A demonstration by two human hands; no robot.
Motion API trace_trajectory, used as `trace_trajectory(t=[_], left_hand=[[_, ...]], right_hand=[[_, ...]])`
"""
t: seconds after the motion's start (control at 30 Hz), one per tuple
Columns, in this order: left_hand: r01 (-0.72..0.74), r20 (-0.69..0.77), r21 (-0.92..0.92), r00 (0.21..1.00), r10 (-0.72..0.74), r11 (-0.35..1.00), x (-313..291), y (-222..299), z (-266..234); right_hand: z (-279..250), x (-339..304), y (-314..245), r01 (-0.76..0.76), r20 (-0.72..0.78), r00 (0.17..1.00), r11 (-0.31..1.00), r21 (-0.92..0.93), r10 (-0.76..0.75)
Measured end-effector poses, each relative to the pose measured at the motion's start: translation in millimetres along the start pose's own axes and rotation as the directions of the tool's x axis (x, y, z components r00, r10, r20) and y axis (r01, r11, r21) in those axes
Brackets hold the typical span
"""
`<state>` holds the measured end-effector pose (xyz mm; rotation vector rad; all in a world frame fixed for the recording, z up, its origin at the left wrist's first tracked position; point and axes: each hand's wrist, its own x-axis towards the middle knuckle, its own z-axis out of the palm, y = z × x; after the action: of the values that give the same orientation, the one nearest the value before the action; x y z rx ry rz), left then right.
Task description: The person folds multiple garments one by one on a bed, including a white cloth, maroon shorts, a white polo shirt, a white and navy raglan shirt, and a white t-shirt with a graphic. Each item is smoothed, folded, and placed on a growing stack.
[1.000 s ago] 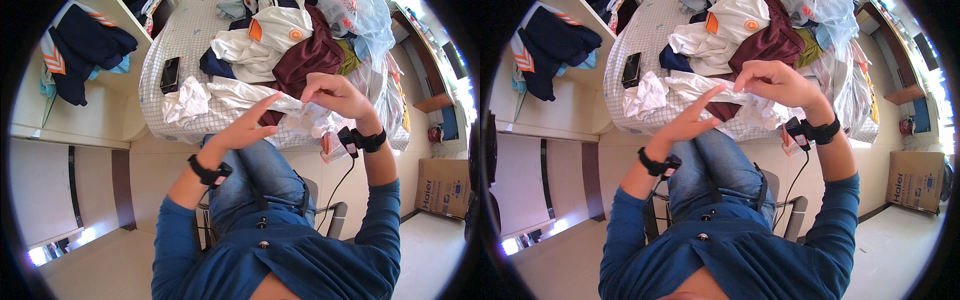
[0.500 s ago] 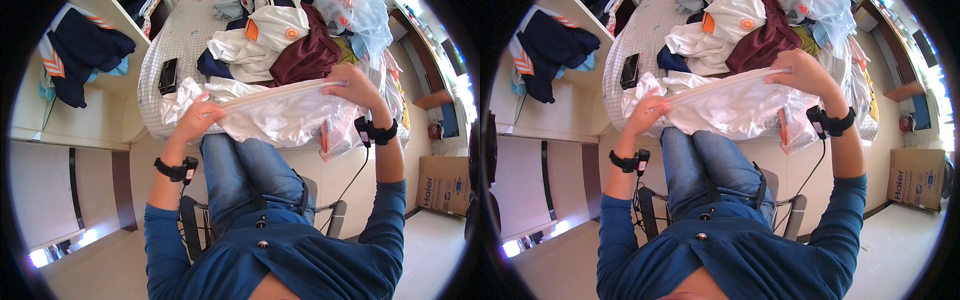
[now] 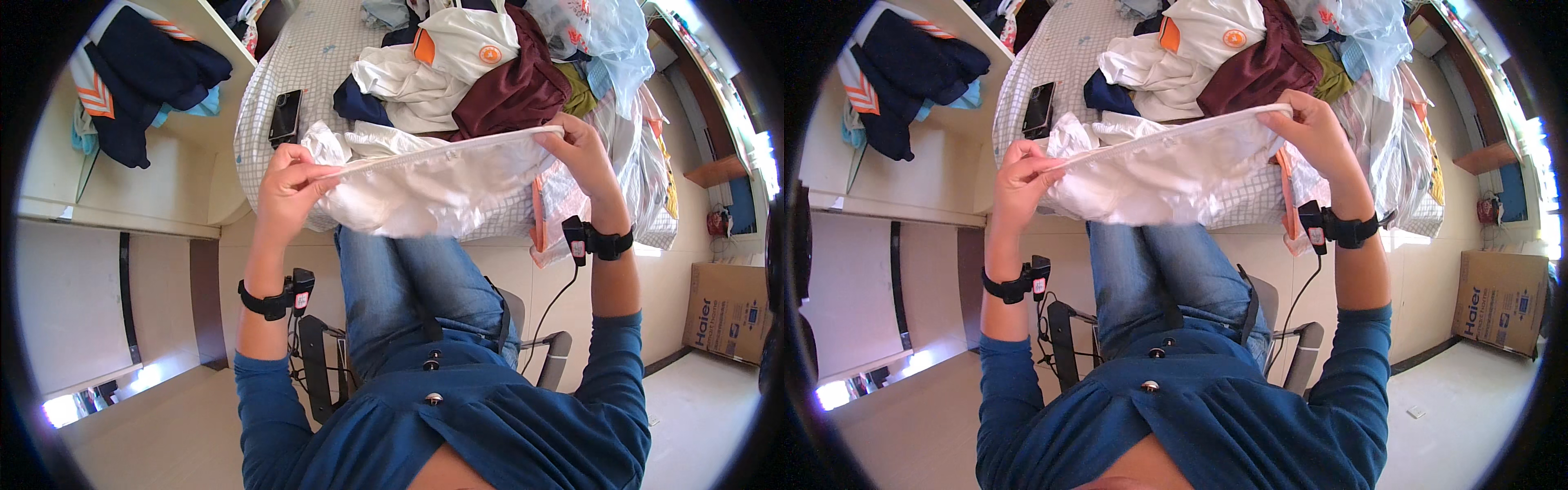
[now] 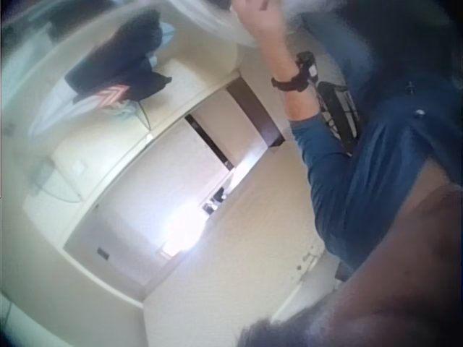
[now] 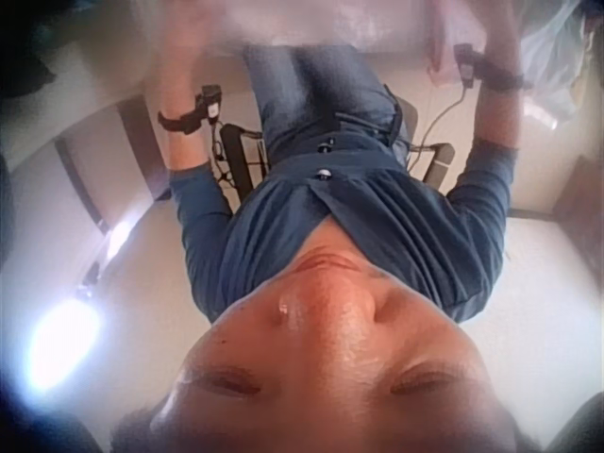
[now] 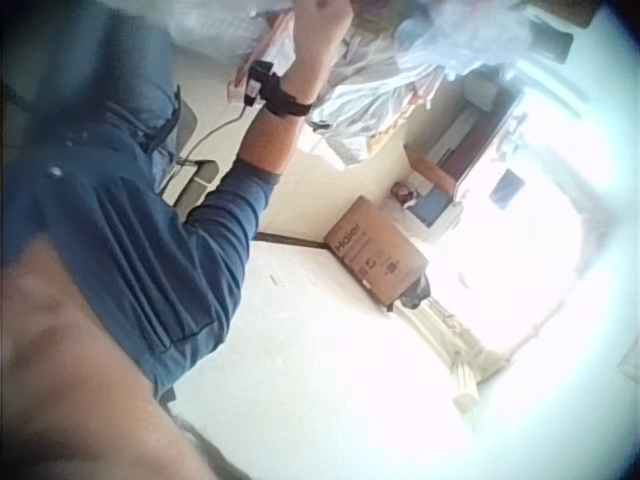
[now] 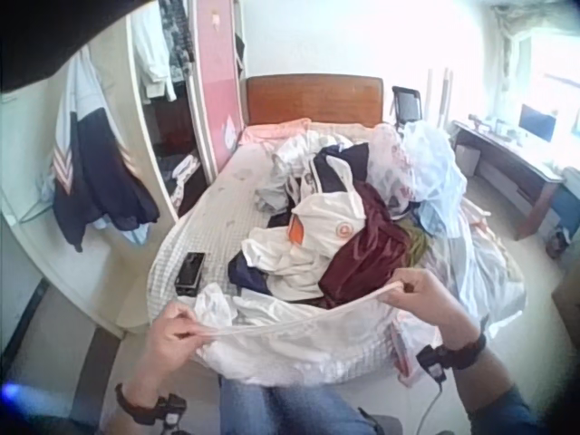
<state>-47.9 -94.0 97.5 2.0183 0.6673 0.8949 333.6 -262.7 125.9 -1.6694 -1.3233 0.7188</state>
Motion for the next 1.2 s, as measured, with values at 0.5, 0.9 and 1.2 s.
trace_trajectory(t=[0.5,0.9,1.2], left_hand=[[0.093,-0.04,-0.841,0.972,-0.232,0.533,3.4,15.7,123.9],[0.529,0.354,-0.542,0.849,-0.393,0.653,25.3,-39.7,62.3],[0.027,0.088,-0.312,0.996,0.0,0.95,21.1,-56.5,93.2]], right_hand=[[188.5,13.5,-24.9,0.15,-0.154,0.983,0.903,0.403,-0.095],[122.8,61.0,-49.9,0.341,0.117,0.923,0.919,0.196,-0.367],[100.5,16.1,5.8,0.474,-0.024,0.88,0.875,0.095,-0.474]])
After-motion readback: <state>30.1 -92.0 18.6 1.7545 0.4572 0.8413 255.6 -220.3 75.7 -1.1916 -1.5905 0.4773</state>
